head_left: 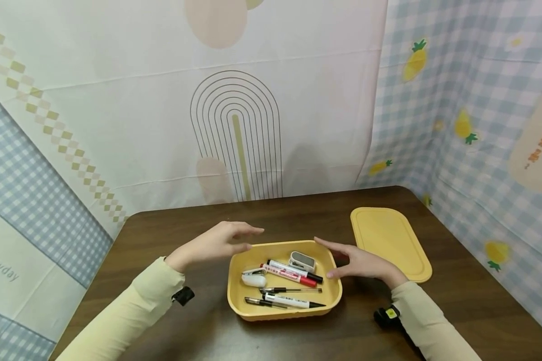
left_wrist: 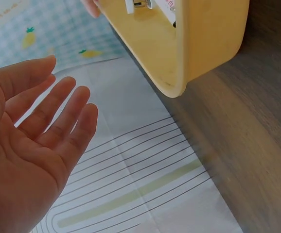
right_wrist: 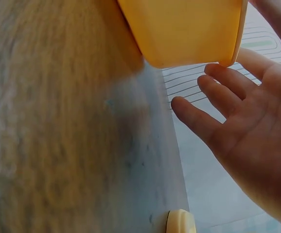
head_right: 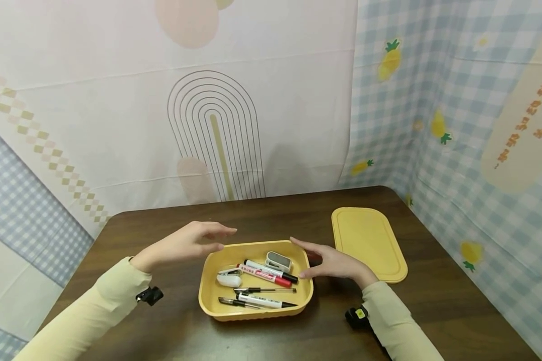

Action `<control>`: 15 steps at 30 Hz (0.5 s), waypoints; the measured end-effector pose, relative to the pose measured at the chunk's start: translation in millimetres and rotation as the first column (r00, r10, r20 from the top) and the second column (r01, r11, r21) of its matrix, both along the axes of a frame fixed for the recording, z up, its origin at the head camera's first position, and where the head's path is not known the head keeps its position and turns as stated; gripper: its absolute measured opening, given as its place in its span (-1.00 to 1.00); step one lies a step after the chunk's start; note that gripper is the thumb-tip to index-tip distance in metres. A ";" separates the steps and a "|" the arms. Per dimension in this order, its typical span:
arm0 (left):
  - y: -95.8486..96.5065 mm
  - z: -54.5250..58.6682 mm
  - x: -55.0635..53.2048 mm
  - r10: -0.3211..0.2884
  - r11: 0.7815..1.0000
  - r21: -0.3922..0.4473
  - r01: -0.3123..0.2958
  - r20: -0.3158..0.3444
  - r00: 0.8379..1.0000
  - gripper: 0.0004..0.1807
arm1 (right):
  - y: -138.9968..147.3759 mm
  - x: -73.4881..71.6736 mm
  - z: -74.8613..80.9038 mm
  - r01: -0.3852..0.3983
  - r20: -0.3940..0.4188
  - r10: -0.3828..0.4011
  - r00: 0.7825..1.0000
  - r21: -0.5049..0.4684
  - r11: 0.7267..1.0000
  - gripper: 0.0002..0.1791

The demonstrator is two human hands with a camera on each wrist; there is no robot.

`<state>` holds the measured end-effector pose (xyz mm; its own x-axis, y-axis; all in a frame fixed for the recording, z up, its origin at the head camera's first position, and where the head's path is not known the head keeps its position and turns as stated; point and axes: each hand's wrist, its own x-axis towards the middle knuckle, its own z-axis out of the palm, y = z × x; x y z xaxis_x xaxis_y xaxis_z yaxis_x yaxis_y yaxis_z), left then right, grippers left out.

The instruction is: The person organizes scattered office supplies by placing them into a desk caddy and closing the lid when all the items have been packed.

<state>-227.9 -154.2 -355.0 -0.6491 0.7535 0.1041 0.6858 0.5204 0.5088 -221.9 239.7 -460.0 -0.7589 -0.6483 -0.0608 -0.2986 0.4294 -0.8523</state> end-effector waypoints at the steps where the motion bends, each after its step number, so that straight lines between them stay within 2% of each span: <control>1: 0.6 0.1 0.6 0.008 1.000 0.014 -0.008 0.011 1.000 -0.55 | 0.1 0.8 0.8 0.009 -0.011 -0.009 1.000 0.003 1.000 -0.06; 5: 2.7 -0.1 2.0 0.042 0.996 0.076 -0.046 0.051 0.998 -0.57 | -0.2 3.9 6.0 0.050 -0.036 -0.049 0.998 0.007 0.999 -0.12; 12: 13.0 -1.8 -0.2 0.098 0.984 0.145 -0.103 0.039 0.994 -0.58 | 1.8 4.5 11.7 0.102 -0.011 -0.103 0.995 -0.052 0.993 -0.20; 15: 21.7 -2.8 -2.0 0.116 0.977 0.173 -0.123 0.050 0.992 -0.57 | 8.8 3.5 15.5 0.132 -0.062 -0.135 0.989 -0.052 0.990 -0.22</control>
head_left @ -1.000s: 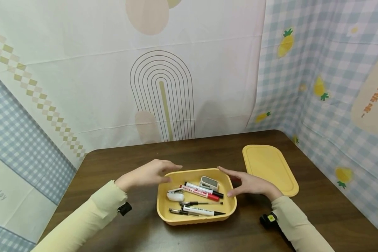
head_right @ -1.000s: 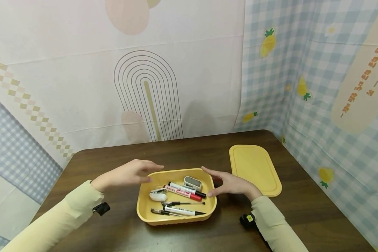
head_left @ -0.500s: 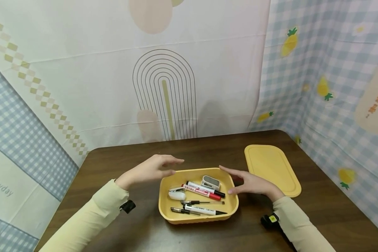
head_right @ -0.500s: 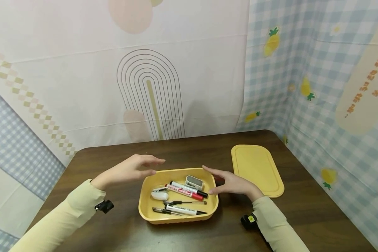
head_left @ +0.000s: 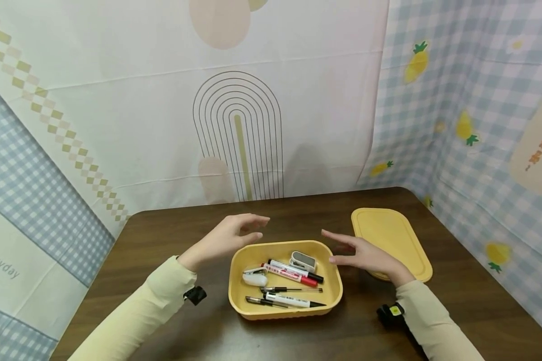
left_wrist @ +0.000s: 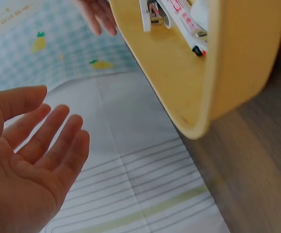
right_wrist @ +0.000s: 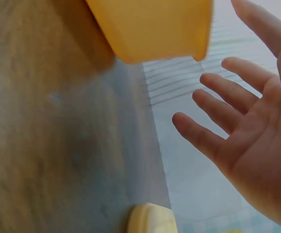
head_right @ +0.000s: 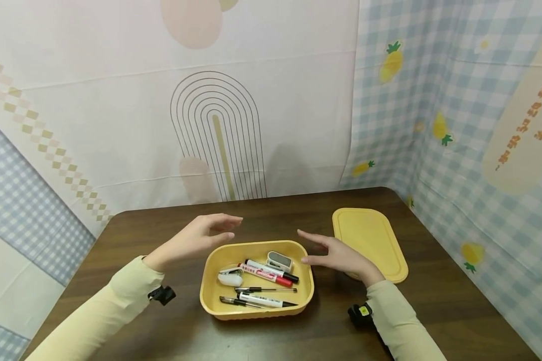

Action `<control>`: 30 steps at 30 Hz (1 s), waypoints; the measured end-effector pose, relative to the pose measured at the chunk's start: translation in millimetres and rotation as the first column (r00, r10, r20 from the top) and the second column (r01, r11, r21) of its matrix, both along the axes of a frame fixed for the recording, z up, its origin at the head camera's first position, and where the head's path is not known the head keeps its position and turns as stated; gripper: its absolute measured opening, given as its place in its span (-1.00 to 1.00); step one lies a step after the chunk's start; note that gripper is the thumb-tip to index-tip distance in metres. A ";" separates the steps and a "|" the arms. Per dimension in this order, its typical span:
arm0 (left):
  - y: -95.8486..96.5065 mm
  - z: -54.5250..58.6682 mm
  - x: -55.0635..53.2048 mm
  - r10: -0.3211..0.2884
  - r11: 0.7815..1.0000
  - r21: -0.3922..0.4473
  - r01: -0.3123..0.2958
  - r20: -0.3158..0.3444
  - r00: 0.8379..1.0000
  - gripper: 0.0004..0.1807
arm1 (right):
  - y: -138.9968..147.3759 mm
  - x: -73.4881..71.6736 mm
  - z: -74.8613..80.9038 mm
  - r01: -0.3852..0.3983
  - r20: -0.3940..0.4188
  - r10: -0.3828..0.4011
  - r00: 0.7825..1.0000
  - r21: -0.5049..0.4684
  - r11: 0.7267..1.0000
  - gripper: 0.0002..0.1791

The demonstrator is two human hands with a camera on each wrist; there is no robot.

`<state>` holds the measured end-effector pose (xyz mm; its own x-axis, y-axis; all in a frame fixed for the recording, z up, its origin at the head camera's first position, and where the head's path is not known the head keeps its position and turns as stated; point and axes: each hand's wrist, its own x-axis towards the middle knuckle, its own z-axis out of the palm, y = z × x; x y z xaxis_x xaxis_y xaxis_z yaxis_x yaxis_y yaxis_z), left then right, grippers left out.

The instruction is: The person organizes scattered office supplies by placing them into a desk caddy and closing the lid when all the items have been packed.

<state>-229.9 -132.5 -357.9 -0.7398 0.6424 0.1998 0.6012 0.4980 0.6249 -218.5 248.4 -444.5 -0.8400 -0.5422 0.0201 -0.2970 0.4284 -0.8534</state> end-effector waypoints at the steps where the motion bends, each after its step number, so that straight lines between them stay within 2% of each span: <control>1: 2.8 -0.3 -0.8 0.006 1.000 0.006 -0.006 0.004 1.000 -0.56 | 2.4 -0.6 1.2 0.013 -0.017 -0.013 1.000 0.006 1.000 -0.22; 5: 16.1 0.7 -6.0 0.002 0.999 0.043 -0.003 0.012 1.000 -0.56 | 11.7 -2.3 6.9 0.080 -0.103 -0.074 0.992 0.056 0.995 -0.24; 9: 29.5 6.5 -11.3 0.006 0.998 0.064 -0.007 0.008 1.000 -0.55 | 19.4 -4.0 13.0 0.139 -0.164 -0.126 0.978 0.073 0.988 -0.27; 14: 46.6 15.1 -20.3 0.036 0.996 0.082 -0.035 -0.013 0.999 -0.56 | 29.6 -5.5 23.5 0.211 -0.199 -0.197 0.960 0.054 0.976 -0.28; 19: 63.7 20.7 -29.0 0.059 0.990 0.130 -0.061 0.019 0.998 -0.57 | 41.2 -5.5 36.5 0.263 -0.231 -0.246 0.942 0.046 0.964 -0.29; 22: 71.9 24.8 -33.4 0.074 0.983 0.163 -0.079 0.037 0.997 -0.57 | 46.9 -6.0 44.3 0.297 -0.256 -0.280 0.925 0.032 0.954 -0.32; 26: 82.3 30.9 -40.3 0.067 0.978 0.196 -0.073 0.037 0.997 -0.56 | 53.7 -5.9 53.9 0.357 -0.280 -0.339 0.898 0.014 0.934 -0.34; 30: 93.6 34.9 -47.8 0.063 0.973 0.219 -0.071 0.042 0.997 -0.55 | 61.0 -4.7 62.0 0.426 -0.293 -0.405 0.866 0.007 0.905 -0.35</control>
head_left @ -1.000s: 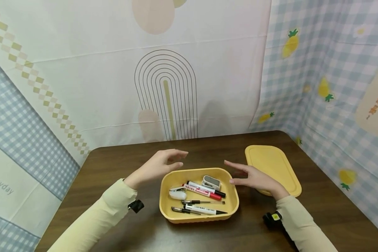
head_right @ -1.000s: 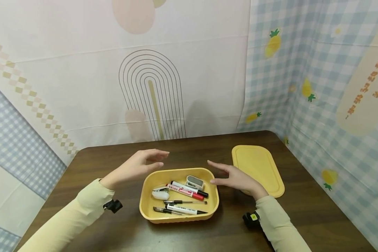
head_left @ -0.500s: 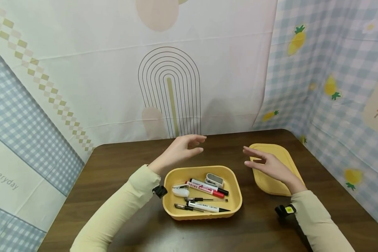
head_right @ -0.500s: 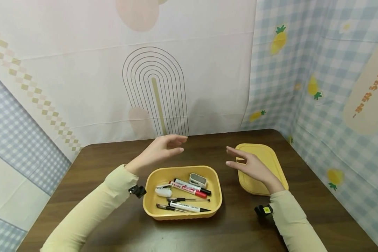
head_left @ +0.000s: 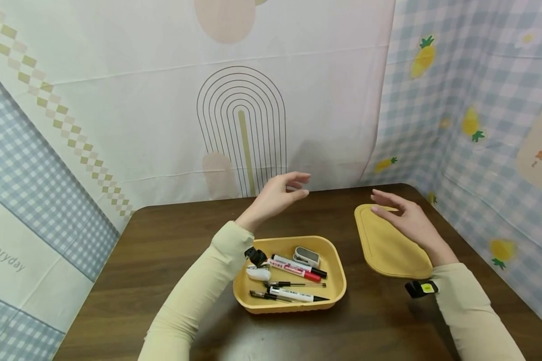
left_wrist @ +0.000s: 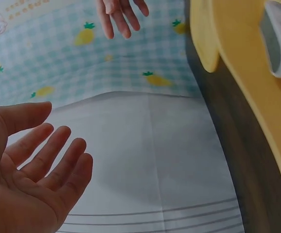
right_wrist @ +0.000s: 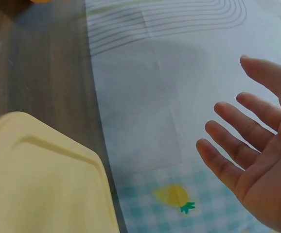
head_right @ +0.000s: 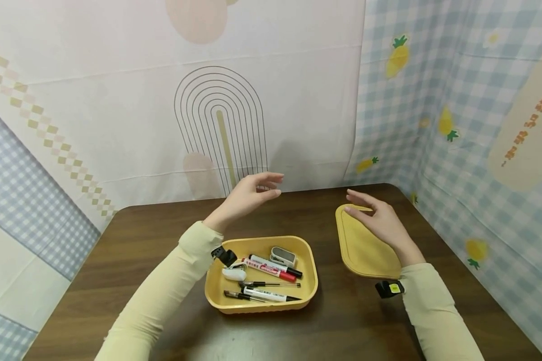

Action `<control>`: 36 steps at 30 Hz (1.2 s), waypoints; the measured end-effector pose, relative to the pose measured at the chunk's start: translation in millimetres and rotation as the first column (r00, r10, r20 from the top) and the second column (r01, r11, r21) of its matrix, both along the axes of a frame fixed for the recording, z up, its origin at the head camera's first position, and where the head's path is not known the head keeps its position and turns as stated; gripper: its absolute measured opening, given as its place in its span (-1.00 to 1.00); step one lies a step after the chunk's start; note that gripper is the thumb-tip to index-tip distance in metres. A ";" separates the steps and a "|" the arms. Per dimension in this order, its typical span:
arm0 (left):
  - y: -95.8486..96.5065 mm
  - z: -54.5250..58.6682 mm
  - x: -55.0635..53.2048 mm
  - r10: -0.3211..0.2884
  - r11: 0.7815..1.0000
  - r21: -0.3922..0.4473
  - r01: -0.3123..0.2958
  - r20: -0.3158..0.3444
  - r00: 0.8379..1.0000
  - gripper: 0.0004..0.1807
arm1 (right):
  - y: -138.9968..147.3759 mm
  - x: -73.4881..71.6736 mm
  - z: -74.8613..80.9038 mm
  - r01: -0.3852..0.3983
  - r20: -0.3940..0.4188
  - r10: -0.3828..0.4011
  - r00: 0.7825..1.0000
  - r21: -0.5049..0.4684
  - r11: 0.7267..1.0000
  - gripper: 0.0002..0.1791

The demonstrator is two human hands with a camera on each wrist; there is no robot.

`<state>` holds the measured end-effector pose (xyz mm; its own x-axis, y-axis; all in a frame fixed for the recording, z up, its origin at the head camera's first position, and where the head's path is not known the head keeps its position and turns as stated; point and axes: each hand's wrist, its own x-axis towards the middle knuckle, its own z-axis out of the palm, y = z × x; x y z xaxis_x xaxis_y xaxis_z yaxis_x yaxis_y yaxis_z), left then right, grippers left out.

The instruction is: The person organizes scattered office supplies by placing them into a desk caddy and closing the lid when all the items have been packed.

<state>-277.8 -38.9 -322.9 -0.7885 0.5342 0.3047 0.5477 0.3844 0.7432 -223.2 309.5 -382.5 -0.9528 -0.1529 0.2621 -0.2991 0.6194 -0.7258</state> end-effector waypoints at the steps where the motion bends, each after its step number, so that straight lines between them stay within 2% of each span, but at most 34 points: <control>1: 3.1 0.9 -1.7 0.005 1.000 0.007 -0.005 0.002 1.000 -0.55 | 1.7 0.2 1.9 0.024 0.002 -0.024 1.000 -0.003 1.000 -0.36; 8: 26.0 5.0 -11.5 0.057 0.992 0.112 -0.063 0.052 0.997 -0.54 | 13.3 1.1 15.6 0.143 -0.008 -0.144 0.990 -0.075 0.987 -0.36; 15: 46.8 5.7 -17.8 0.063 0.966 0.239 -0.097 0.147 0.987 -0.51 | 26.8 -0.5 24.5 0.254 -0.100 -0.262 0.960 -0.087 0.963 -0.39; 19: 59.9 5.3 -18.9 0.066 0.949 0.289 -0.125 0.207 0.976 -0.49 | 35.3 -2.1 24.8 0.276 -0.104 -0.289 0.952 -0.127 0.953 -0.39; 26: 80.7 -3.0 -19.6 0.077 0.931 0.320 -0.174 0.294 0.953 -0.45 | 47.0 -4.6 20.8 0.286 -0.090 -0.298 0.950 -0.124 0.950 -0.38; 32: 101.5 -14.4 -20.4 0.064 0.911 0.353 -0.213 0.390 0.918 -0.43 | 54.7 -6.4 19.1 0.339 -0.045 -0.344 0.938 -0.091 0.936 -0.31; 36: 111.7 -19.5 -20.6 0.124 0.915 0.309 -0.261 0.401 0.908 -0.41 | 57.4 -14.6 16.5 0.378 -0.010 -0.379 0.925 -0.054 0.924 -0.22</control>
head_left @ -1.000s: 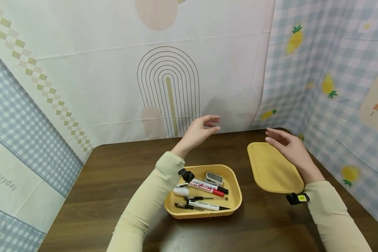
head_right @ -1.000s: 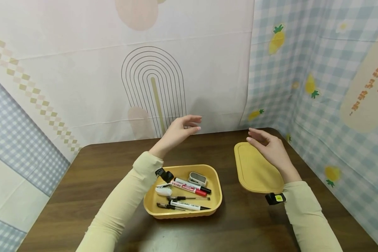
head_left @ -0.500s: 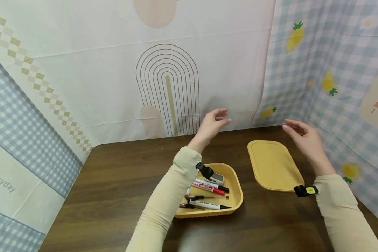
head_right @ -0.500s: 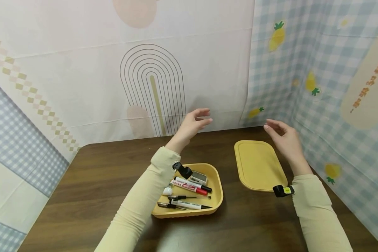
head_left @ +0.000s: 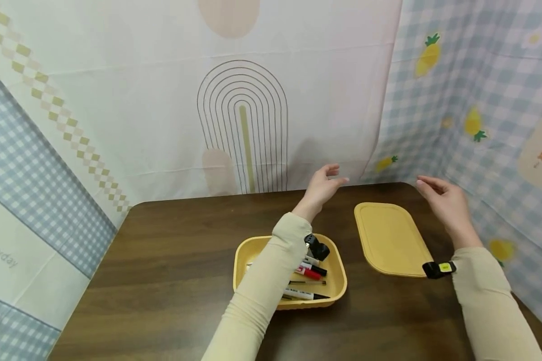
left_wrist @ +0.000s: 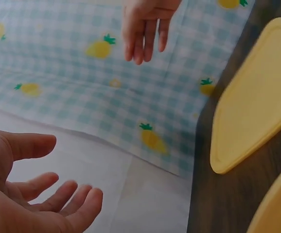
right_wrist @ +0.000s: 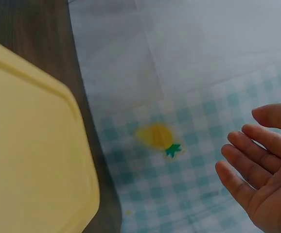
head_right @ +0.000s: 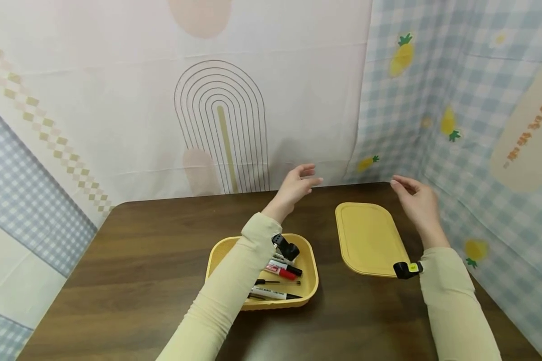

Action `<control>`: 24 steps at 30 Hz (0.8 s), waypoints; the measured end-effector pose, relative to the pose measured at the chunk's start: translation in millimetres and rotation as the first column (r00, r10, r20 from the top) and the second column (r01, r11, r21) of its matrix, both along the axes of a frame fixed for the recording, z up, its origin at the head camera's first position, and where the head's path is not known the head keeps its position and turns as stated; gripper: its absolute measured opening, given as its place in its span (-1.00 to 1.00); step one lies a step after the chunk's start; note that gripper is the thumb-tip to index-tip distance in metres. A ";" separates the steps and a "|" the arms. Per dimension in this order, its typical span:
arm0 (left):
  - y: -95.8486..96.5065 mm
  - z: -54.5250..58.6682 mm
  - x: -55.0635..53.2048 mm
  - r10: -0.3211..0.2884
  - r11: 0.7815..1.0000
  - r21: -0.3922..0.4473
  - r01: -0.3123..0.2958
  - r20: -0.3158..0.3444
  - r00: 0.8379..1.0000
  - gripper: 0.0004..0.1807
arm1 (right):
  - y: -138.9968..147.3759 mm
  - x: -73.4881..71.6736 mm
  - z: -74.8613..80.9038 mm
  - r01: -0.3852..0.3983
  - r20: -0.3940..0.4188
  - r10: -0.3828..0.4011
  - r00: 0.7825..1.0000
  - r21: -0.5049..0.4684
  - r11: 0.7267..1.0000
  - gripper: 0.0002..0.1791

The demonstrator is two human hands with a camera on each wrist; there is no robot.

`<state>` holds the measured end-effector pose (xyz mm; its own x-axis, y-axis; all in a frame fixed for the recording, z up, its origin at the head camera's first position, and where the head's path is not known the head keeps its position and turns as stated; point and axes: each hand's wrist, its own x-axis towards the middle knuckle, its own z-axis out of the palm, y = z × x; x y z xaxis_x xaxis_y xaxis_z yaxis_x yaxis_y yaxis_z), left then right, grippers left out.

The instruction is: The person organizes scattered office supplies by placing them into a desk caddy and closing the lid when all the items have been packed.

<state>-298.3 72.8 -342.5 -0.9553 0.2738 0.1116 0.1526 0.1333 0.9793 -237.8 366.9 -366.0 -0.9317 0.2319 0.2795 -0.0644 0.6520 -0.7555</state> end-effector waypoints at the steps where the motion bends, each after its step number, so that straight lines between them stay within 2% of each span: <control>1: 2.2 -1.5 0.0 0.015 1.000 -0.024 -0.015 0.001 1.000 -0.40 | 1.0 -2.3 -2.2 0.004 0.008 -0.004 1.000 0.006 1.000 -0.21; 3: 7.2 -4.5 0.1 0.047 0.997 -0.066 -0.047 0.006 0.999 -0.38 | 3.5 -6.3 -7.3 0.009 0.020 -0.010 1.000 0.018 1.000 -0.20; 5: 11.9 -7.6 0.9 0.055 0.996 -0.075 -0.053 0.024 0.998 -0.36 | 7.0 -9.4 -12.6 0.013 0.019 -0.014 1.000 0.023 1.000 -0.22; 9: 21.9 -12.8 4.7 0.029 0.998 -0.051 -0.025 0.076 0.997 -0.35 | 17.4 -9.7 -22.2 0.015 0.045 -0.015 0.999 0.014 1.000 -0.22; 14: 35.1 -22.2 10.0 0.008 0.998 -0.070 0.001 0.118 0.993 -0.34 | 30.8 -7.3 -36.4 0.031 0.090 -0.034 0.995 0.027 0.999 -0.27; 18: 44.2 -30.5 12.5 0.017 0.998 -0.055 -0.008 0.164 0.986 -0.38 | 32.4 -10.1 -45.5 0.083 0.090 -0.087 0.992 0.048 0.995 -0.33; 24: 59.2 -43.8 17.2 0.034 0.998 -0.061 -0.020 0.222 0.975 -0.40 | 34.8 -14.7 -52.4 0.111 0.106 -0.116 0.988 0.053 0.992 -0.32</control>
